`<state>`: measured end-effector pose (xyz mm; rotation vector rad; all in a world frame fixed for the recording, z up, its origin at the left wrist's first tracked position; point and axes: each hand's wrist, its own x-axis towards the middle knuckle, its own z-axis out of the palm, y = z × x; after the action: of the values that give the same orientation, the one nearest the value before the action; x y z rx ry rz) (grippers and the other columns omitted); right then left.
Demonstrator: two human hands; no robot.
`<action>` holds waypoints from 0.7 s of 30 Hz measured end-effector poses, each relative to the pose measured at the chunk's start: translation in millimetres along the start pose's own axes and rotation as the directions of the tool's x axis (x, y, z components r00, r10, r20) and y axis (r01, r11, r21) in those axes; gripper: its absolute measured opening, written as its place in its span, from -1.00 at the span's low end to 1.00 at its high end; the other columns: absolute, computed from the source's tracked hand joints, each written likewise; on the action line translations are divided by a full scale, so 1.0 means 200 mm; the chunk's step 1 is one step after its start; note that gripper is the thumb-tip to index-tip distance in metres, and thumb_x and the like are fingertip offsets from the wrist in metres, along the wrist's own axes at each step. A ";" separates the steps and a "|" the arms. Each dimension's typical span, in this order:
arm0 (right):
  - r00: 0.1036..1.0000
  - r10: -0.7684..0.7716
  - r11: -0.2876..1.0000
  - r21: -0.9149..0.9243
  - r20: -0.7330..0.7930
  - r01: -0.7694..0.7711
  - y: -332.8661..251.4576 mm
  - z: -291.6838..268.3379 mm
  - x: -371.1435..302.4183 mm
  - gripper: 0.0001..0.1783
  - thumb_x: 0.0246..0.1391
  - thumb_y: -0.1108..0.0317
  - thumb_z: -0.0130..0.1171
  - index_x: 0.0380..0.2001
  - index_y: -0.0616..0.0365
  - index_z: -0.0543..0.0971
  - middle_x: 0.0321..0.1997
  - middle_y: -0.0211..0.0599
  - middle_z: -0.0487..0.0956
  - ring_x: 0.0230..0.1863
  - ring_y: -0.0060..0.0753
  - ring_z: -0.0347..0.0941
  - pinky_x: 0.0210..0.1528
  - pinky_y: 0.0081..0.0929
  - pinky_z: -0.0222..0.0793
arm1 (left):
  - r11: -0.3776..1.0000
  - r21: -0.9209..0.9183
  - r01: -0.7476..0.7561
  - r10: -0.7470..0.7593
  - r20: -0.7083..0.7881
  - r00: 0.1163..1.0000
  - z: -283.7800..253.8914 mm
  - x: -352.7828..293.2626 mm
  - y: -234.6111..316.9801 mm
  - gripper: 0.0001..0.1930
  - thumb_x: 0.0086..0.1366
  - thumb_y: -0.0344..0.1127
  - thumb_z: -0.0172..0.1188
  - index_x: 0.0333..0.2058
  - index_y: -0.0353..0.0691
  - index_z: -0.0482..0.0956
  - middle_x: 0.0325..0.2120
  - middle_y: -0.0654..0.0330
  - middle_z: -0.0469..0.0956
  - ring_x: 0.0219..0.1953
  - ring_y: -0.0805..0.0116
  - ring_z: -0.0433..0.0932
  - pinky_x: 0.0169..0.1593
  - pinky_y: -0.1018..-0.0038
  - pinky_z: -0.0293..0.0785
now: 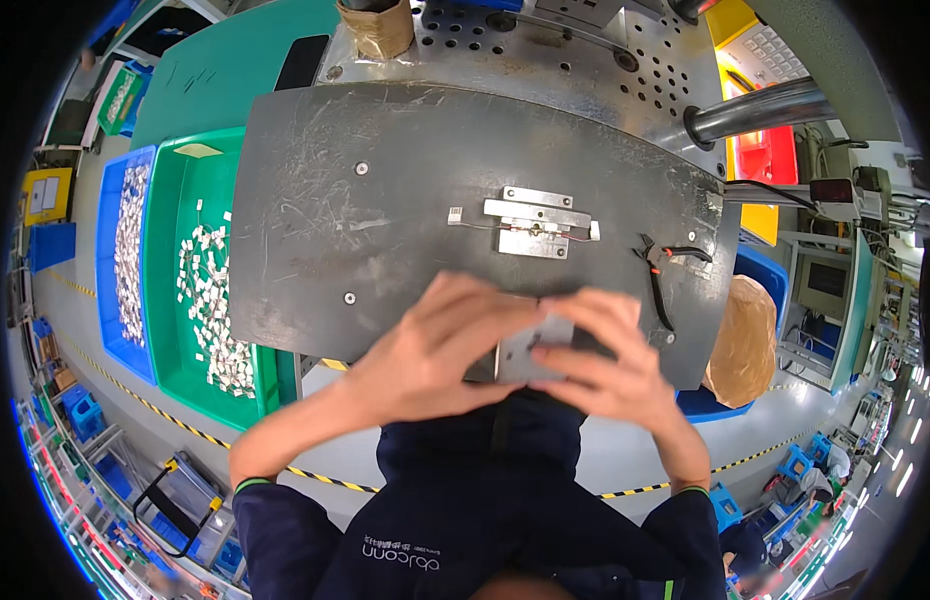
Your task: The person assembles small electronic components by hand, connecting wires to a metal housing unit.
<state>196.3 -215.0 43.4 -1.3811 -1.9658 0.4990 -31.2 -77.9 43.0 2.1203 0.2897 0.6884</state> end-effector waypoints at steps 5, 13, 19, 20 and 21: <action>0.996 0.019 0.998 -0.052 -0.092 -0.024 0.24 -0.10 0.31 -0.53 -0.25 0.29 0.62 -0.14 -0.01 0.82 0.21 -0.15 0.64 0.19 0.03 0.53 0.23 -0.10 0.36 | 1.000 0.019 0.006 -0.004 -0.119 0.993 -0.08 0.30 -0.26 -0.32 -0.11 -0.37 0.67 0.08 -0.23 0.68 -0.09 0.12 0.73 -0.11 0.17 0.68 -0.05 0.35 0.64; 0.992 0.071 0.997 0.040 -0.099 -0.068 0.32 -0.06 0.32 -0.54 -0.25 0.38 0.61 -0.14 0.02 0.84 0.18 -0.10 0.66 0.19 0.00 0.54 0.25 -0.11 0.35 | 0.998 0.002 -0.058 0.058 -0.069 0.996 -0.06 0.30 -0.38 -0.31 -0.10 -0.37 0.67 0.10 -0.29 0.68 0.01 0.07 0.71 0.00 0.11 0.68 0.10 0.26 0.61; 0.997 -0.002 0.999 -0.037 -0.080 -0.001 0.35 -0.02 0.29 -0.44 -0.25 0.38 0.63 -0.04 0.08 0.81 0.23 -0.08 0.62 0.23 0.02 0.50 0.30 -0.10 0.31 | 1.000 -0.004 -0.029 0.029 -0.053 0.998 -0.02 0.25 -0.40 -0.30 -0.06 -0.38 0.65 0.13 -0.27 0.66 0.11 0.06 0.65 0.06 0.02 0.64 0.17 0.24 0.58; 0.996 0.061 0.997 -0.051 -0.068 -0.064 0.33 -0.03 0.30 -0.28 -0.26 0.36 0.65 0.11 0.09 0.71 0.27 -0.08 0.60 0.27 0.04 0.48 0.33 -0.09 0.30 | 1.000 0.006 -0.008 0.009 -0.052 0.999 -0.02 0.25 -0.39 -0.27 -0.05 -0.38 0.64 0.17 -0.26 0.62 0.13 0.06 0.63 0.09 0.02 0.63 0.21 0.21 0.56; 0.990 0.129 0.989 -0.066 -0.057 -0.132 0.31 -0.02 0.31 -0.12 -0.26 0.35 0.67 0.26 0.09 0.62 0.30 -0.09 0.58 0.31 0.05 0.45 0.35 -0.08 0.30 | 1.000 0.011 0.012 -0.012 -0.049 0.999 -0.01 0.24 -0.38 -0.24 -0.04 -0.38 0.64 0.21 -0.25 0.59 0.15 0.06 0.60 0.13 0.02 0.61 0.24 0.18 0.54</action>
<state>228.4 -135.7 25.1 -1.5589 -1.8751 0.4528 10.4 -9.4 1.1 2.1127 0.3333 0.7338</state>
